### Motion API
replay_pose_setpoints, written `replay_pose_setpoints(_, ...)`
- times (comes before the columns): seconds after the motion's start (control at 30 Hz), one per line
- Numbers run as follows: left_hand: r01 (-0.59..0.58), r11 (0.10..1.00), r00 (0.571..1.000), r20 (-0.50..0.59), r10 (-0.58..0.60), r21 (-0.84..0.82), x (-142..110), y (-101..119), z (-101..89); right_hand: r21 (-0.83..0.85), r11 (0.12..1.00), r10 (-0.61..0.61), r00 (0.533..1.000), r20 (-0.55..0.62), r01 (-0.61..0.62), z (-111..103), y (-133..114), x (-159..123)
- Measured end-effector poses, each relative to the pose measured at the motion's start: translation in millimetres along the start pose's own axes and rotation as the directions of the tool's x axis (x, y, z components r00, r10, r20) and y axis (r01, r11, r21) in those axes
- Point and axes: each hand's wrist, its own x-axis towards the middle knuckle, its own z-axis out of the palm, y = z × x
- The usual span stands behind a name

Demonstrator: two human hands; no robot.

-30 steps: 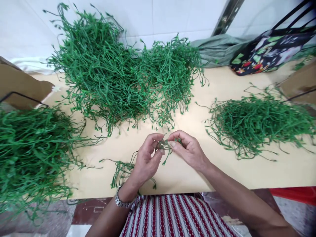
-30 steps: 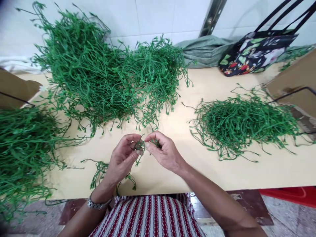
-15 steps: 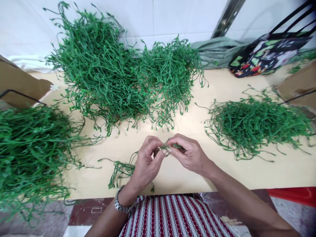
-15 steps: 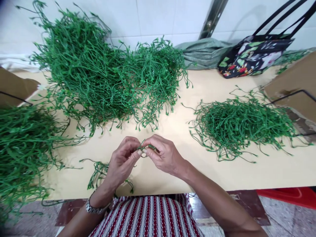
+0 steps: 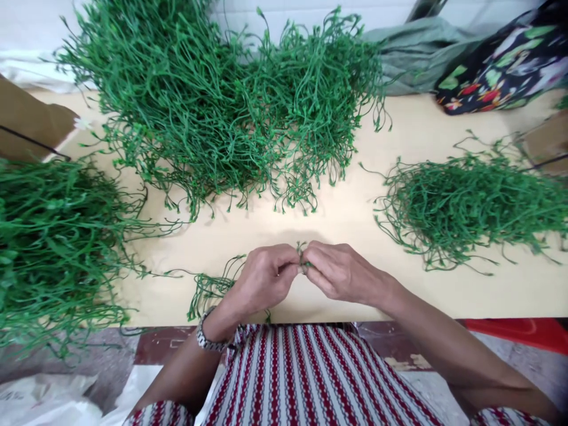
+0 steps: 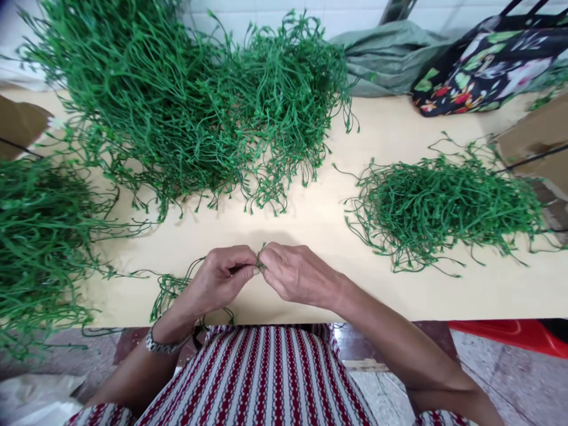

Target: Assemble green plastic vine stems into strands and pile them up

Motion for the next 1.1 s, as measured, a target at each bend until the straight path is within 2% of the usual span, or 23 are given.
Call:
replay_pose_setpoints(0.13,-0.041,0.999,0.998,0.039,0.04,0.034,-0.4,0.9,-1.5,-0.042,0.999,0.027,0.995,0.098,-0.023,-2.7,-5.4,-0.4)
replay_pose_setpoints(0.27,-0.069,0.996,0.991,0.108,0.076,-0.061,0.3,1.3,-7.5,0.172,0.985,-0.018,0.997,0.078,0.004,-1.1,0.3,-2.7)
replay_pose_setpoints(0.37,-0.042,0.967,0.989,0.126,0.076,-0.251,2.3,-1.4,-14.6,0.326,0.945,-0.003,0.996,0.093,-0.028,-2.1,8.1,-4.0)
replay_pose_setpoints(0.5,0.066,0.838,0.996,0.081,-0.027,-0.541,4.8,-6.9,-19.3,0.456,0.884,0.129,0.992,-0.015,-0.108,-11.6,12.2,-1.5)
replay_pose_setpoints(0.57,0.097,0.779,0.995,0.083,-0.058,-0.62,4.8,-9.3,-19.0,0.527,0.834,0.227,0.972,-0.065,-0.16,-15.8,10.8,0.3)
replay_pose_setpoints(0.63,0.102,0.749,0.995,0.078,-0.067,-0.654,4.1,-10.6,-17.8,0.603,0.764,0.334,0.94,-0.067,-0.229,-16.5,8.3,2.1)
replay_pose_setpoints(0.73,0.112,0.727,0.993,0.061,-0.097,-0.678,2.9,-11.0,-14.5,0.68,0.658,0.432,0.902,0.012,-0.324,-11.1,4.3,6.1)
replay_pose_setpoints(0.83,0.135,0.677,0.982,0.005,-0.191,-0.724,2.1,-10.9,-9.1,0.675,0.635,0.435,0.896,0.091,-0.377,-4.5,0.4,11.8)
replay_pose_setpoints(0.97,0.125,0.644,0.939,-0.12,-0.323,-0.755,1.7,-10.1,0.8,0.673,0.627,0.422,0.898,0.129,-0.392,1.0,-4.9,16.3)
replay_pose_setpoints(1.03,0.079,0.693,0.92,-0.216,-0.329,-0.717,2.0,-8.0,5.2,0.692,0.612,0.408,0.902,0.139,-0.383,3.8,-6.6,16.5)
replay_pose_setpoints(1.1,0.017,0.768,0.911,-0.306,-0.276,-0.641,2.3,-5.0,7.9,0.7,0.625,0.39,0.915,0.101,-0.344,7.0,-7.2,16.2)
